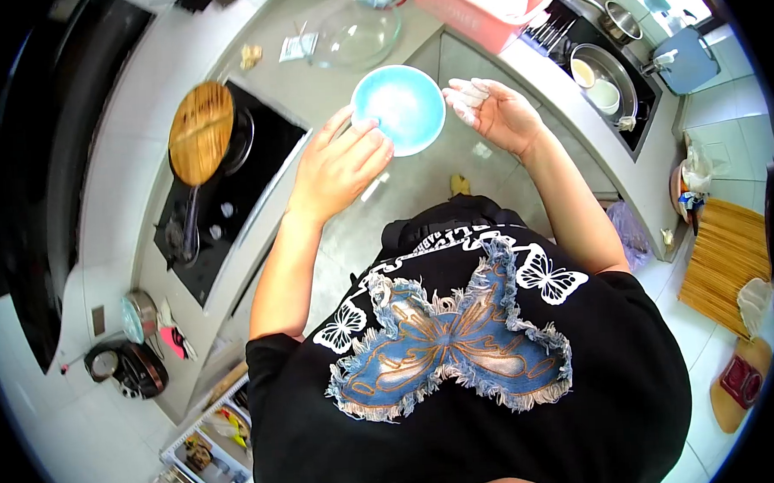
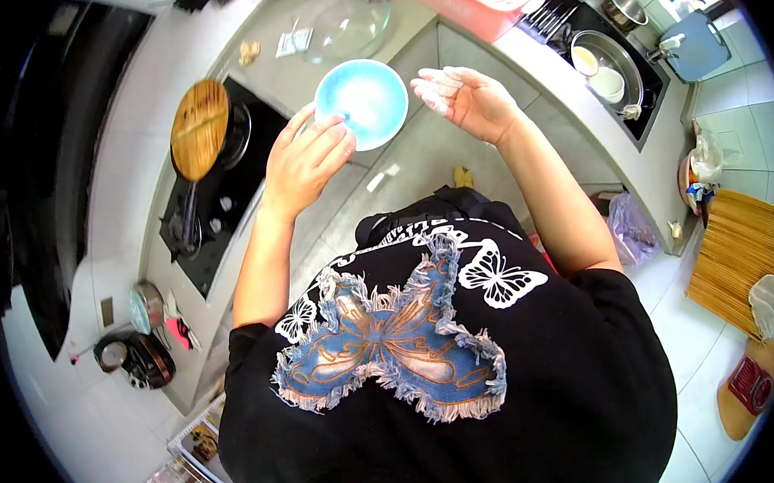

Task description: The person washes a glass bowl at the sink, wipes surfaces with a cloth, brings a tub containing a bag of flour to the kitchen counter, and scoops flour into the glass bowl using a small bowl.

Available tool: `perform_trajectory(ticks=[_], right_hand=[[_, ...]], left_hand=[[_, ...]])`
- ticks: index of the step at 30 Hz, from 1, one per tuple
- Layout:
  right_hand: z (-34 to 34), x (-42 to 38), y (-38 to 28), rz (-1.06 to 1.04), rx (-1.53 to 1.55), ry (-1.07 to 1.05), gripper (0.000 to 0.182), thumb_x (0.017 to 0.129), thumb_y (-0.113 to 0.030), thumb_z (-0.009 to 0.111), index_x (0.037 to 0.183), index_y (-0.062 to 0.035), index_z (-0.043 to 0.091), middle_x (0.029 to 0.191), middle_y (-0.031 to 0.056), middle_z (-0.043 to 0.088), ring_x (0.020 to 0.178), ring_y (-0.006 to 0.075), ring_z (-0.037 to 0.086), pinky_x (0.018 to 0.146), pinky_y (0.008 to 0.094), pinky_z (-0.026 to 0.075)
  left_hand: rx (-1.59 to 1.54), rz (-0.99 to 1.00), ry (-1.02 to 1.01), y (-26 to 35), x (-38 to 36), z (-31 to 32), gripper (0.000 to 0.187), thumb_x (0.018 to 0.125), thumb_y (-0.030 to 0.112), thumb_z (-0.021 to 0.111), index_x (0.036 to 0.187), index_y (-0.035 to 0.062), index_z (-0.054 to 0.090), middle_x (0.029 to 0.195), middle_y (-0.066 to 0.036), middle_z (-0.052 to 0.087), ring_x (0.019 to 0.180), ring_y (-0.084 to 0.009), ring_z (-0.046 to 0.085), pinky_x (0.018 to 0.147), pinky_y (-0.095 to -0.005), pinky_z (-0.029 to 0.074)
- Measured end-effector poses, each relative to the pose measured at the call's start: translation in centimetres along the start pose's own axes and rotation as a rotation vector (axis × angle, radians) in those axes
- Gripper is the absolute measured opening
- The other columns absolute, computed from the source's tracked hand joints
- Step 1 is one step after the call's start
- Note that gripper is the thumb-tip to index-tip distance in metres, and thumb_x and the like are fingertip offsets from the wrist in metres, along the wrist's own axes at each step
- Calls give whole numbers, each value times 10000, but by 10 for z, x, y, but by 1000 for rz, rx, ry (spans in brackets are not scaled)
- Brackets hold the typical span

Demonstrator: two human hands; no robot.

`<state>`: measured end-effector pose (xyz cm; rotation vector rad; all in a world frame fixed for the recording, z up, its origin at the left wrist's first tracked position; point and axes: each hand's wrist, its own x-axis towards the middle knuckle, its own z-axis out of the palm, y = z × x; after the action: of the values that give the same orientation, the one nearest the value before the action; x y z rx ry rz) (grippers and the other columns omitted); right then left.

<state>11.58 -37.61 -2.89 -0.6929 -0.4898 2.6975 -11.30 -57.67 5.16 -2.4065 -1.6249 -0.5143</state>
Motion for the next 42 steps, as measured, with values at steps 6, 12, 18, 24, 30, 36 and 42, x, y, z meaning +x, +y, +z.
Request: perform_trajectory(ticks=[6, 12, 18, 24, 30, 36, 42], right_hand=[[68, 13, -12, 63, -176, -175, 432, 1018, -225, 388, 1274, 102, 509, 1280, 215, 591, 1157, 271, 613, 1038, 358, 477], [1, 65, -219, -151, -289, -155, 449, 1036, -215, 346, 1356, 96, 392, 1327, 208, 548, 1186, 270, 589, 1047, 386, 473], [9, 97, -326, -252, -432, -106, 471, 1036, -261, 379, 1418, 14, 352, 1375, 171, 514, 1229, 259, 551, 1093, 428, 416], [22, 127, -349, -197, -516, -186, 412, 996, -254, 528, 1306, 8, 457, 1277, 147, 573, 1159, 231, 599, 1061, 395, 458], [21, 101, -379, -285, -726, -26, 353, 941, -209, 635, 1198, 15, 543, 1080, 118, 659, 994, 211, 681, 897, 376, 590], [47, 93, -408, -156, -889, 68, 378, 976, -203, 573, 1282, 11, 520, 1108, 164, 657, 946, 213, 686, 808, 313, 608], [23, 113, -389, -70, -1178, 258, 497, 928, -341, 660, 1174, 73, 538, 951, 157, 677, 733, 162, 712, 660, 284, 639]], left_hand=[[139, -47, 65, -19, -14, -39, 146, 812, 167, 635, 951, 132, 663, 1001, 7, 674, 1090, -171, 622, 1063, -443, 416], [197, 58, 147, -99, 204, 47, 183, 811, 167, 609, 973, 129, 684, 1023, 7, 676, 1064, -176, 625, 1074, -453, 403], [240, 98, 197, -146, 325, 73, 141, 814, 172, 632, 933, 128, 695, 984, 8, 683, 1054, -179, 624, 1054, -445, 415], [169, 124, 322, -175, 350, 84, 144, 802, 192, 620, 923, 156, 689, 953, 40, 678, 1068, -181, 602, 1066, -427, 392], [48, 93, 383, -153, 368, 109, 167, 765, 161, 748, 915, 109, 699, 923, -7, 696, 1028, -216, 617, 957, -417, 468], [-77, -435, 583, -114, 374, 123, 133, 788, 153, 754, 836, 64, 667, 845, -72, 672, 931, -254, 624, 881, -385, 492], [-175, -430, -272, -108, 358, 183, 362, 845, 278, 668, 1075, 5, 617, 1054, -185, 640, 1062, -362, 598, 999, -475, 434]])
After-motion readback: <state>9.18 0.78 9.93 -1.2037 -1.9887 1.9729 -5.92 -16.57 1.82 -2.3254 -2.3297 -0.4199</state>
